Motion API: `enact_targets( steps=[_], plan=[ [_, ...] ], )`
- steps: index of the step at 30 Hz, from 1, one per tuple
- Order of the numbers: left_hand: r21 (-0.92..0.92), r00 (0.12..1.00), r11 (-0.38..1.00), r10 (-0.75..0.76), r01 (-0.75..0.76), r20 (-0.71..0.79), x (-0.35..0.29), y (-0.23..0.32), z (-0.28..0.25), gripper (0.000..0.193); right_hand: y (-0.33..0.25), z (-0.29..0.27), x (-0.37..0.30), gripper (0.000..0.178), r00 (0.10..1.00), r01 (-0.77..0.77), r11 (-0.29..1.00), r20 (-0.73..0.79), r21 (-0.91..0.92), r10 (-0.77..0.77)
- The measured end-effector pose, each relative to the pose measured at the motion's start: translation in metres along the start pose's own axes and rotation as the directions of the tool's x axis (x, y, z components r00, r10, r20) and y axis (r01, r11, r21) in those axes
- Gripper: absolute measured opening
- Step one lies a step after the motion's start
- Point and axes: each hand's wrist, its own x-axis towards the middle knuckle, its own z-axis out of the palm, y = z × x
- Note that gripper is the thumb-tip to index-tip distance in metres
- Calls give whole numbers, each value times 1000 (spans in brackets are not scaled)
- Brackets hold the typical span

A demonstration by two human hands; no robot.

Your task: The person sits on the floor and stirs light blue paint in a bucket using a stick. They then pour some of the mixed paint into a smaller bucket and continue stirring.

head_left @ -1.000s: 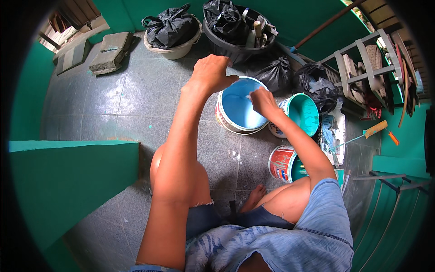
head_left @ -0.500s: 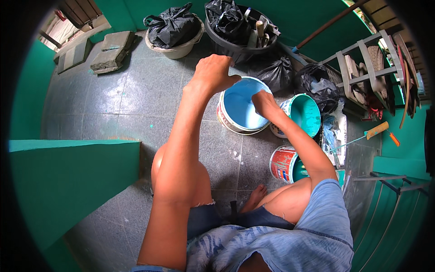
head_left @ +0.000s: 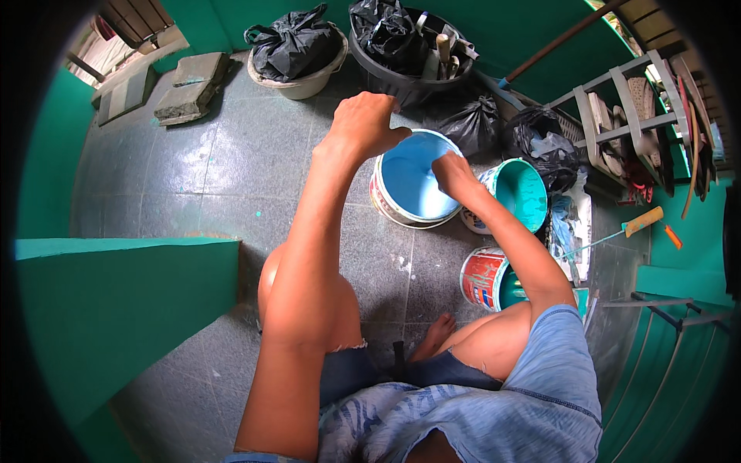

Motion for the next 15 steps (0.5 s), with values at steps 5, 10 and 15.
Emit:
enact_targets(
  steps=[5, 10, 15],
  plan=[
    [10, 999, 1000, 15, -15, -32, 0, -4, 2, 36, -19, -4, 7, 11, 871, 85, 979, 463, 184, -162],
    [54, 1000, 998, 11, -10, -11, 1, 3, -1, 39, -29, 23, 3, 5, 944, 328, 889, -152, 319, -294],
    [-28, 999, 999, 20, -21, -32, 2, 0, 4, 35, -12, 21, 13, 4, 931, 265, 964, -264, 14, -252]
  ],
)
